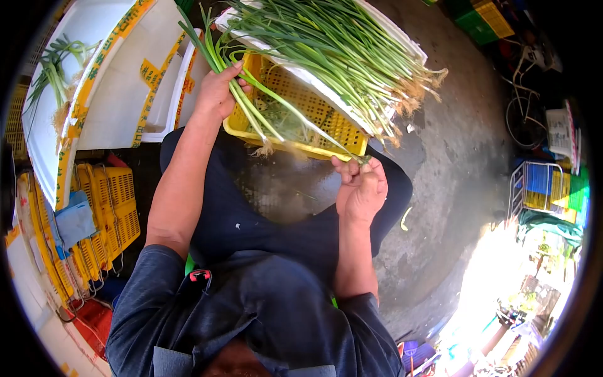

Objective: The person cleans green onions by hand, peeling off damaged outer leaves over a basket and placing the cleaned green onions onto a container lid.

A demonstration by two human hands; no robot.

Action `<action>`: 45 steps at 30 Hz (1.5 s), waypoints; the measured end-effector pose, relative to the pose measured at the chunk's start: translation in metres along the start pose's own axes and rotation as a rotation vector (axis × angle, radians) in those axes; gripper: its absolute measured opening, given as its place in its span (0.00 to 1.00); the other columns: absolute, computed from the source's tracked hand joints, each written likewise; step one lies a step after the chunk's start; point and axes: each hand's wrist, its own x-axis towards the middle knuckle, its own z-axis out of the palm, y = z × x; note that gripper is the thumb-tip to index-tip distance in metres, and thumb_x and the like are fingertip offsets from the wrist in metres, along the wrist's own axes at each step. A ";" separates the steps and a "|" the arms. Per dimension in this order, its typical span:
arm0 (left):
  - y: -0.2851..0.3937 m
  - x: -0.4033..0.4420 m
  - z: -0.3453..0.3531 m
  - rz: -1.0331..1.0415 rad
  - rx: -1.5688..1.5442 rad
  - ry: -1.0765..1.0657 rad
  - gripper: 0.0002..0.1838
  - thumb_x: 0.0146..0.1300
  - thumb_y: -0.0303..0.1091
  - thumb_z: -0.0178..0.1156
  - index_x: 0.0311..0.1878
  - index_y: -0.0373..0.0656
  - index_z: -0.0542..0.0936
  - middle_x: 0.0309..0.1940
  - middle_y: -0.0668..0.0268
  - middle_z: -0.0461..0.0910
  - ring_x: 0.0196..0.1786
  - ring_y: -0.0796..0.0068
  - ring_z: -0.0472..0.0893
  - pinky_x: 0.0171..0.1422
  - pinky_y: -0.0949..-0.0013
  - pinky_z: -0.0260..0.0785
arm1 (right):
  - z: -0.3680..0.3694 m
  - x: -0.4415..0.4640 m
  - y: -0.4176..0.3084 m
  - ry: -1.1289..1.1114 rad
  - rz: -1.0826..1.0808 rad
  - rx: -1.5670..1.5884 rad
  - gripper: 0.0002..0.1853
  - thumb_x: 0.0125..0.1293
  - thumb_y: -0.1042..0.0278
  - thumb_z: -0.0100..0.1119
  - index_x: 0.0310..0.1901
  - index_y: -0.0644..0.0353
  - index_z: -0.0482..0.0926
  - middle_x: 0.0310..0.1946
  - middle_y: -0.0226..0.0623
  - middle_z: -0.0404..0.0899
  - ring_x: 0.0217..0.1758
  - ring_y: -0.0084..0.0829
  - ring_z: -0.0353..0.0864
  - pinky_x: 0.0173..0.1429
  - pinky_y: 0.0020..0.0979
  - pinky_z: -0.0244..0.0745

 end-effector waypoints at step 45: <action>-0.004 -0.016 0.018 -0.023 0.273 -0.282 0.09 0.64 0.31 0.70 0.42 0.41 0.79 0.32 0.67 0.80 0.28 0.76 0.79 0.33 0.69 0.74 | 0.061 0.082 0.083 -0.638 0.170 -0.934 0.08 0.69 0.68 0.61 0.38 0.65 0.82 0.26 0.25 0.78 0.31 0.17 0.72 0.38 0.23 0.68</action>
